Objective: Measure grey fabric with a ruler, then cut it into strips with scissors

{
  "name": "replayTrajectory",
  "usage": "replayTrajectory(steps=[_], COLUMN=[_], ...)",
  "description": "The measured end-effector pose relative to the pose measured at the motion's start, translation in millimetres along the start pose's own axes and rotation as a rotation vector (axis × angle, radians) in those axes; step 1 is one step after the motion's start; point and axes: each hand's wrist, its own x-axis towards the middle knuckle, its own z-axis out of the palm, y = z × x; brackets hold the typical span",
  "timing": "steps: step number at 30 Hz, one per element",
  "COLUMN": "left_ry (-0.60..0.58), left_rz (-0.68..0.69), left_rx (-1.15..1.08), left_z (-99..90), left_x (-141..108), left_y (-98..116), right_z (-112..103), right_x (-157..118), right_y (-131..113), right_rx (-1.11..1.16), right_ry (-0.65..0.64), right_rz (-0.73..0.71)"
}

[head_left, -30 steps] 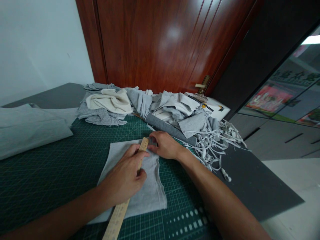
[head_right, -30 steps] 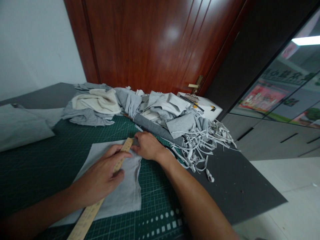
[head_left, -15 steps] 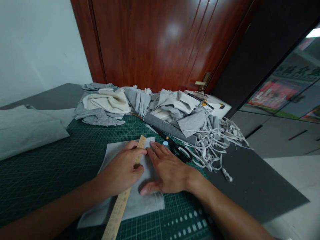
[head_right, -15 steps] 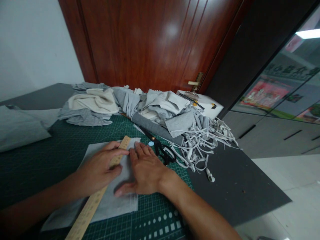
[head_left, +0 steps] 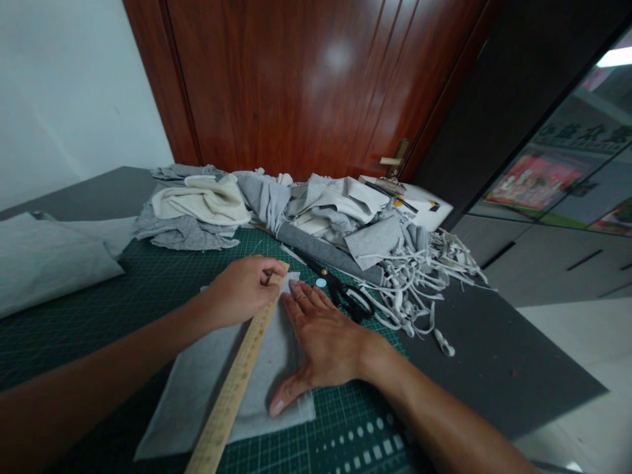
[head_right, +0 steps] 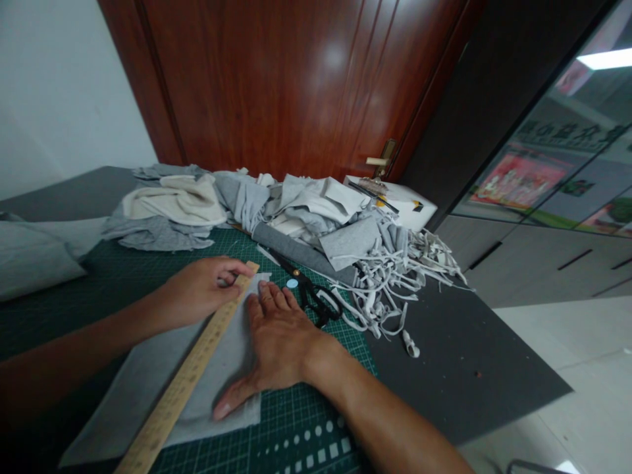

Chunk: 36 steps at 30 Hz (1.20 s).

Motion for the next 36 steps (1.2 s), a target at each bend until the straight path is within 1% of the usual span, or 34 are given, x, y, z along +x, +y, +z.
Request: replayTrajectory(steps=[3, 6, 8, 10, 12, 17, 20, 26, 31, 36], left_ry=[-0.05, -0.02, 0.0, -0.004, -0.049, -0.237, -0.282, -0.312, -0.36, -0.358], left_rz=[-0.035, -0.057, -0.052, -0.036, -0.016, -0.023, -0.026, -0.022, -0.039, -0.032], left_rx=[-0.007, 0.055, 0.117, 0.193, 0.268, 0.398, 0.443, 0.439, 0.351, 0.3], left_z=[-1.1, 4.2, 7.9, 9.1, 6.9, -2.9, -4.0, 0.4, 3.2, 4.4], left_x=[14, 21, 24, 28, 35, 56, 63, 65, 67, 64], left_y=[0, -3, -3, -2, 2, 12, 17, 23, 22, 21], right_z=[1, 3, 3, 2, 1, 1, 0, 0, 1, 3], right_x=[0, 0, 0, -1, 0, -1, -1, -2, -2, -1], right_y=[1, 1, 1, 0, 0, -1, -1, -1, -1, 0], right_rx=[0.017, 0.022, 0.021, 0.023, 0.025, 0.018, 0.023, 0.021, 0.003, 0.006], right_ry=[0.006, 0.013, 0.015, 0.015, 0.009, 0.007, 0.011, 0.011, 0.037, 0.024], right_rz=[-0.01, -0.015, -0.018, -0.02, -0.015, -0.009, -0.012, -0.015, -0.021, -0.011])
